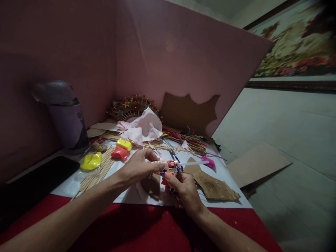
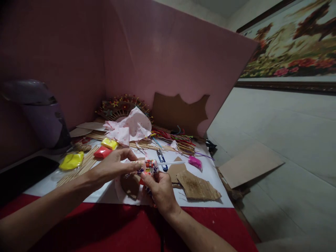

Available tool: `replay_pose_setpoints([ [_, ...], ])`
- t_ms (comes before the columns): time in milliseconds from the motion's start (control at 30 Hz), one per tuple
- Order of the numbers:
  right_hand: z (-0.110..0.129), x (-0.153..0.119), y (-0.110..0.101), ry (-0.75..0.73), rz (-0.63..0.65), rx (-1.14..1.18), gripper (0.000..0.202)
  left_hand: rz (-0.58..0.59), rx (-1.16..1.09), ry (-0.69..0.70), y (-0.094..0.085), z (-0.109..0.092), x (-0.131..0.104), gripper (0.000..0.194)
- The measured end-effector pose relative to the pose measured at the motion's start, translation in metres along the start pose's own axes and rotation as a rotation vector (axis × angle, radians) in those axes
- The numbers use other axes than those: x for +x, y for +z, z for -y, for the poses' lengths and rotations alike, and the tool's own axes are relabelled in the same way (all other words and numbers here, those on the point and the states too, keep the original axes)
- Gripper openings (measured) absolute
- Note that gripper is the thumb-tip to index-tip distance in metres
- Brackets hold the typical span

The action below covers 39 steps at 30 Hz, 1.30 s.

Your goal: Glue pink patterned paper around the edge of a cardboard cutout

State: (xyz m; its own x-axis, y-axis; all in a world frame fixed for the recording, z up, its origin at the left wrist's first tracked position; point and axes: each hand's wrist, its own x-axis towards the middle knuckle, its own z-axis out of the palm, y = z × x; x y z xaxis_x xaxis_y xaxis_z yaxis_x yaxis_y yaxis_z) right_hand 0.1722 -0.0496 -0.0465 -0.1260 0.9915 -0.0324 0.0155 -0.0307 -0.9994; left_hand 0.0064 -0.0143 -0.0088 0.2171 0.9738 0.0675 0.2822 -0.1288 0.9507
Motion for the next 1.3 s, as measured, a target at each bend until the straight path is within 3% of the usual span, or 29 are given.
replay_pose_setpoints([
  [100, -0.0012, -0.0006, 0.0013, -0.009, 0.013, -0.007, 0.044, -0.049, 0.035, 0.062, 0.0044, 0.0036, 0.0004, 0.029],
  [367, -0.0015, 0.0025, -0.0021, 0.027, 0.067, 0.037, 0.044, 0.003, -0.002, -0.027, 0.0001, -0.0024, 0.0025, 0.025],
  [567, -0.0020, 0.0015, 0.0008, 0.007, 0.035, -0.008, 0.045, -0.023, 0.038, 0.036, 0.0059, 0.0019, 0.0004, 0.027],
  [867, -0.0006, 0.0006, 0.0019, 0.030, 0.045, 0.001, 0.044, -0.009, -0.053, -0.011, 0.0064, 0.0049, 0.0010, 0.025],
  [1100, 0.0011, -0.0012, 0.0048, 0.008, 0.041, -0.032, 0.042, -0.069, 0.047, 0.033, 0.0082, 0.0028, -0.0001, 0.026],
  [1300, 0.0006, 0.0007, 0.0006, 0.019, 0.086, 0.014, 0.045, -0.015, -0.058, -0.051, 0.0045, -0.0023, -0.0009, 0.026],
])
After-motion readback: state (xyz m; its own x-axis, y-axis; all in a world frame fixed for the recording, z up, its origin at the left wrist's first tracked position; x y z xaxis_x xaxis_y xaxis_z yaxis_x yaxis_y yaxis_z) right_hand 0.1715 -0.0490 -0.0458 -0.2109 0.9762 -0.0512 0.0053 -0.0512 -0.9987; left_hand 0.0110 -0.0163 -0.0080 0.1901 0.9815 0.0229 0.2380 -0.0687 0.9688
